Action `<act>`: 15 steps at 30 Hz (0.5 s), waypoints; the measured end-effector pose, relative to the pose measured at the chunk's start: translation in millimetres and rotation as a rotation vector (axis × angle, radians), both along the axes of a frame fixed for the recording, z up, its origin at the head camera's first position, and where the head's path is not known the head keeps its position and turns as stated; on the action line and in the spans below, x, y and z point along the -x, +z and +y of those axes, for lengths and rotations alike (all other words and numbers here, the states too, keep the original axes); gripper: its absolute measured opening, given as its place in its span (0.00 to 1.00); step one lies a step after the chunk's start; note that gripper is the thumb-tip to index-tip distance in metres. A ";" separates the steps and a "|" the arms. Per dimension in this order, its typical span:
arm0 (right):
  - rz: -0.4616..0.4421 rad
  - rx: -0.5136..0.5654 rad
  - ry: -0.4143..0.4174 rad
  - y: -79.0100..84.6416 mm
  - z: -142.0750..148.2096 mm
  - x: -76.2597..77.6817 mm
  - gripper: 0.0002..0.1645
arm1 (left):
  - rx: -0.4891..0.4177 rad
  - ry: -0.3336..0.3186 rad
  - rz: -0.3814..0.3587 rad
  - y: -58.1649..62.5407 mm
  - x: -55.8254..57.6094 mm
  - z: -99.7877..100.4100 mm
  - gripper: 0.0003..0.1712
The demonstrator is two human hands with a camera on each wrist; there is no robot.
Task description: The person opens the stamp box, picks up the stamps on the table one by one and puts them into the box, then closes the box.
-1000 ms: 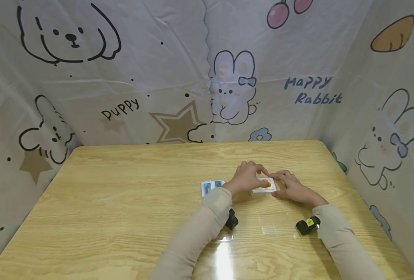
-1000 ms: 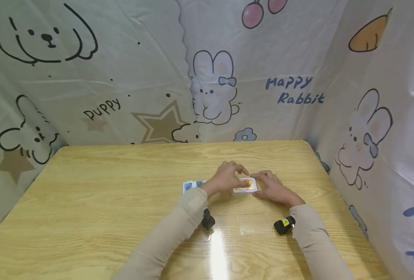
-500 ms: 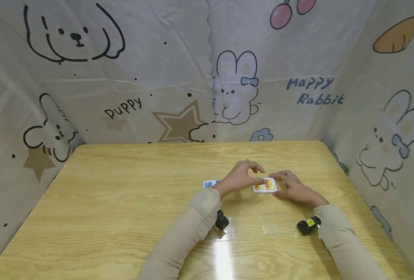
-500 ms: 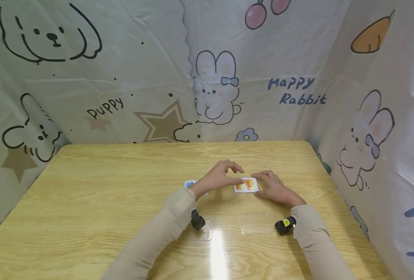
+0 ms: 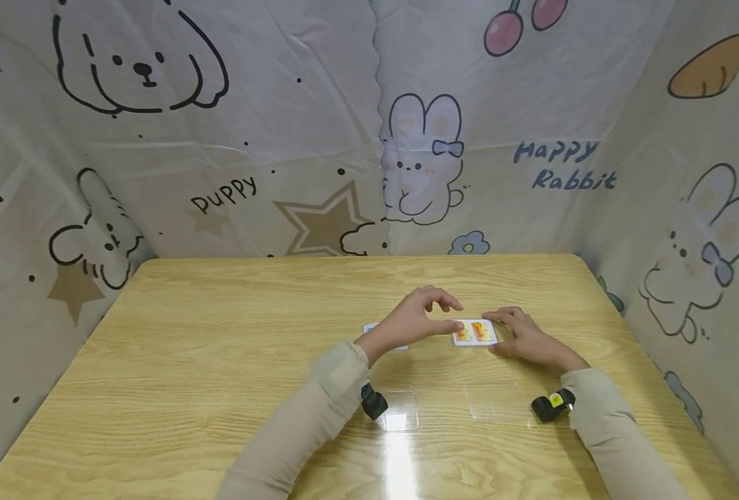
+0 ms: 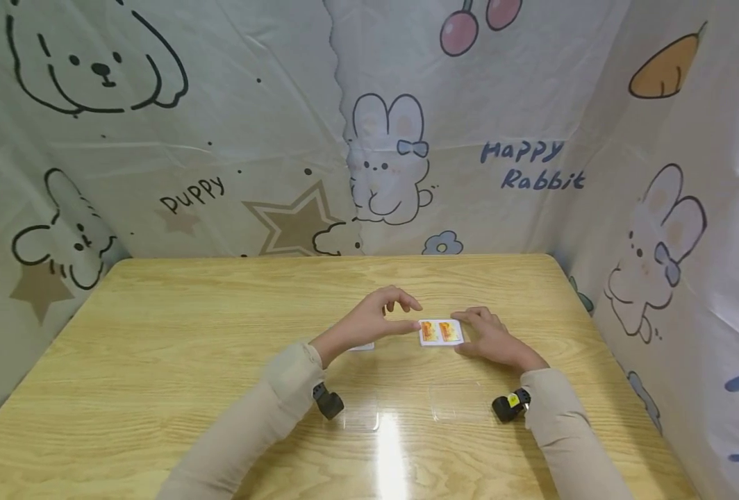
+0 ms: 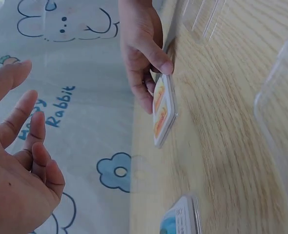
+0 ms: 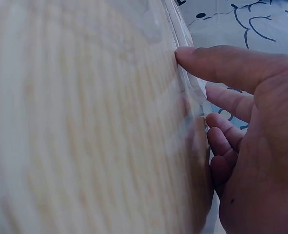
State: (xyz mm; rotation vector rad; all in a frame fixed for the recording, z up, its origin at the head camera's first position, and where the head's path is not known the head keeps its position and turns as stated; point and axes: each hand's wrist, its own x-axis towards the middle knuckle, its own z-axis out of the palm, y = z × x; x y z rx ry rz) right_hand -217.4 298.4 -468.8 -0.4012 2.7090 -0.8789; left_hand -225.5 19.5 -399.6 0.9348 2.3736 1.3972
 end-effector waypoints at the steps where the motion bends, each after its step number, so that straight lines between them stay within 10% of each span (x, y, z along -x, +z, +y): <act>1: 0.003 -0.004 0.001 -0.3 0.1 0.3 0.41 | -0.005 -0.003 0.000 1.1 -2.1 -2.4 0.18; 15: -0.005 0.008 -0.016 2.3 -2.6 -2.1 0.41 | -0.019 0.023 -0.044 -0.1 -30.3 -28.5 0.18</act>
